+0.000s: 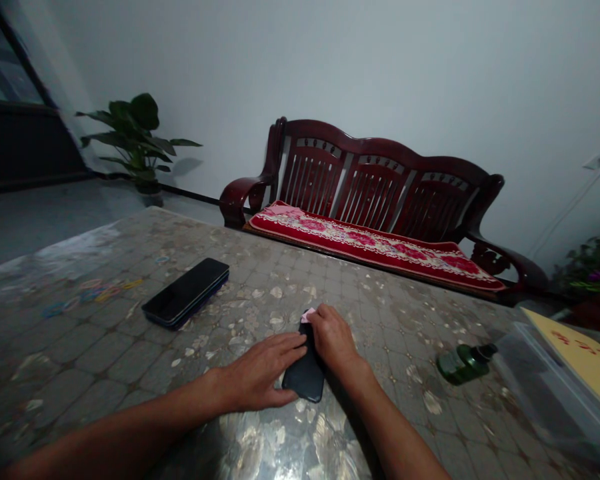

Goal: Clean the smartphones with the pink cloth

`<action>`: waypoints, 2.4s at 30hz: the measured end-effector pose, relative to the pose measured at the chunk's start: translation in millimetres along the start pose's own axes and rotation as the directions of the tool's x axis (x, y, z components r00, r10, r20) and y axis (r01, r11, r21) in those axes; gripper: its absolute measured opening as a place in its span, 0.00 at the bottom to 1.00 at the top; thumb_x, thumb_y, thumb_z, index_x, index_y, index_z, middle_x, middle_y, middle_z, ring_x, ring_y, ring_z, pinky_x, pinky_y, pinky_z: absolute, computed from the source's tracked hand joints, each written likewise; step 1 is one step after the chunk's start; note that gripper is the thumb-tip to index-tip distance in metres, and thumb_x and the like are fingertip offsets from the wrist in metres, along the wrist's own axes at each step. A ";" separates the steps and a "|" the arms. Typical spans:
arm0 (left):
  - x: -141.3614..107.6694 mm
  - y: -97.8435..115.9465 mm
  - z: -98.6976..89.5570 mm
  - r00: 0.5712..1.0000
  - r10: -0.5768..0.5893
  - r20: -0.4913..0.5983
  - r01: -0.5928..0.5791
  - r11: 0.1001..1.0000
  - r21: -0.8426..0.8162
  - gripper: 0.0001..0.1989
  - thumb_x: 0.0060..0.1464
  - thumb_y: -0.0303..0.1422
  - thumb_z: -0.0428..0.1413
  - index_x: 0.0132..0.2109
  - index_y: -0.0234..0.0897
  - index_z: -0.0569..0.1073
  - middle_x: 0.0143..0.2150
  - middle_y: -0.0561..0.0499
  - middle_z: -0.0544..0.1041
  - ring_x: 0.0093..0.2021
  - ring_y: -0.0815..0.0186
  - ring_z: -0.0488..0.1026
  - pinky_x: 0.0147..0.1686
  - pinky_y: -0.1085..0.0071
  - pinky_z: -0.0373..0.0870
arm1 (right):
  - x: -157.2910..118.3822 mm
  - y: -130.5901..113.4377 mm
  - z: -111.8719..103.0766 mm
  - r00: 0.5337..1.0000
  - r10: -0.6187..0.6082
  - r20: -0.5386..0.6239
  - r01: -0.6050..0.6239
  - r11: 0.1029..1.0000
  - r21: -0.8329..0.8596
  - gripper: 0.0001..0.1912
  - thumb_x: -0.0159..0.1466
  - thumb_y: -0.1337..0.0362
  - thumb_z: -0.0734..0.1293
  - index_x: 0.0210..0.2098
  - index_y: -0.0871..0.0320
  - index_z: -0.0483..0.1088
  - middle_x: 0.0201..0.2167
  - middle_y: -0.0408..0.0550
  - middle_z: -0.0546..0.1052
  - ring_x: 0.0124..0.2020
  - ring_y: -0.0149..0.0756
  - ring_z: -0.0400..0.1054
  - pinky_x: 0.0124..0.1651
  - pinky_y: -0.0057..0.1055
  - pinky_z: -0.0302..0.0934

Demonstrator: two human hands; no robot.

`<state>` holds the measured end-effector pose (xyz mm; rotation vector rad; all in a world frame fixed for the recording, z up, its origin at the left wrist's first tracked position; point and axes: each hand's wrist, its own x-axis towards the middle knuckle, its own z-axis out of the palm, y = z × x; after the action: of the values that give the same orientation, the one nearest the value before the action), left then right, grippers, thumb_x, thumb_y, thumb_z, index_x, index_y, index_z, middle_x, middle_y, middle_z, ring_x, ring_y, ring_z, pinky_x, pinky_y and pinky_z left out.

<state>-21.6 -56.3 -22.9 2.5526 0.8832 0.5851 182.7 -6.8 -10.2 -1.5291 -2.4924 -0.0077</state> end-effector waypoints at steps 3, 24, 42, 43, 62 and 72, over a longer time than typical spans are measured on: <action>-1.1 -1.7 1.6 1.000 -0.008 -0.006 0.008 1.000 -0.002 0.31 0.51 0.43 0.63 0.59 0.34 0.72 0.65 0.36 0.70 0.66 0.46 0.65 0.65 0.52 0.62 | 8.2 -0.3 -1.1 0.998 0.055 -0.014 -0.056 0.998 -0.033 0.15 0.71 0.70 0.59 0.46 0.55 0.78 0.39 0.50 0.74 0.42 0.38 0.67 0.43 0.28 0.57; -0.6 -1.4 1.3 1.000 -0.008 0.018 0.008 1.000 0.011 0.31 0.51 0.42 0.64 0.59 0.30 0.72 0.65 0.33 0.69 0.65 0.45 0.66 0.65 0.51 0.62 | -0.4 -0.7 -6.9 1.000 0.007 0.008 -0.006 0.998 -0.060 0.16 0.70 0.71 0.59 0.47 0.55 0.77 0.41 0.51 0.75 0.43 0.40 0.67 0.45 0.30 0.58; -2.1 -6.0 5.9 1.000 0.001 0.001 -0.001 1.000 0.011 0.33 0.52 0.41 0.63 0.62 0.34 0.69 0.66 0.35 0.69 0.67 0.46 0.65 0.65 0.50 0.62 | -32.0 15.7 -11.0 1.000 0.021 0.002 -0.021 0.994 0.104 0.17 0.71 0.71 0.56 0.45 0.57 0.77 0.37 0.50 0.73 0.39 0.36 0.68 0.42 0.28 0.59; -2.1 -6.0 5.9 1.000 -0.001 0.008 0.001 1.000 0.014 0.33 0.51 0.41 0.63 0.62 0.33 0.69 0.66 0.34 0.69 0.67 0.46 0.64 0.65 0.50 0.62 | -35.2 15.3 -11.4 1.000 0.001 0.009 -0.002 0.993 0.122 0.17 0.71 0.70 0.56 0.46 0.57 0.77 0.37 0.50 0.74 0.39 0.36 0.68 0.42 0.28 0.59; 0.0 -1.9 0.0 1.000 0.002 0.027 -0.002 1.000 0.008 0.31 0.53 0.42 0.62 0.61 0.33 0.70 0.66 0.36 0.69 0.66 0.47 0.65 0.66 0.51 0.61 | -28.7 2.1 -12.5 0.999 -0.019 0.030 0.017 0.997 0.080 0.15 0.71 0.70 0.58 0.45 0.56 0.77 0.38 0.50 0.74 0.40 0.37 0.68 0.41 0.28 0.58; 0.3 -1.7 -0.5 0.999 0.000 0.036 -0.001 0.999 0.034 0.33 0.52 0.42 0.63 0.61 0.32 0.70 0.65 0.34 0.69 0.66 0.45 0.65 0.66 0.51 0.62 | -17.2 1.5 -9.0 1.000 -0.011 0.007 0.010 0.994 0.105 0.16 0.70 0.72 0.58 0.44 0.57 0.77 0.38 0.50 0.74 0.41 0.38 0.68 0.43 0.29 0.58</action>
<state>-22.5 -54.8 -23.2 2.5853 0.8870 0.5275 193.2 -22.3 -4.8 -1.4766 -2.4648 0.1259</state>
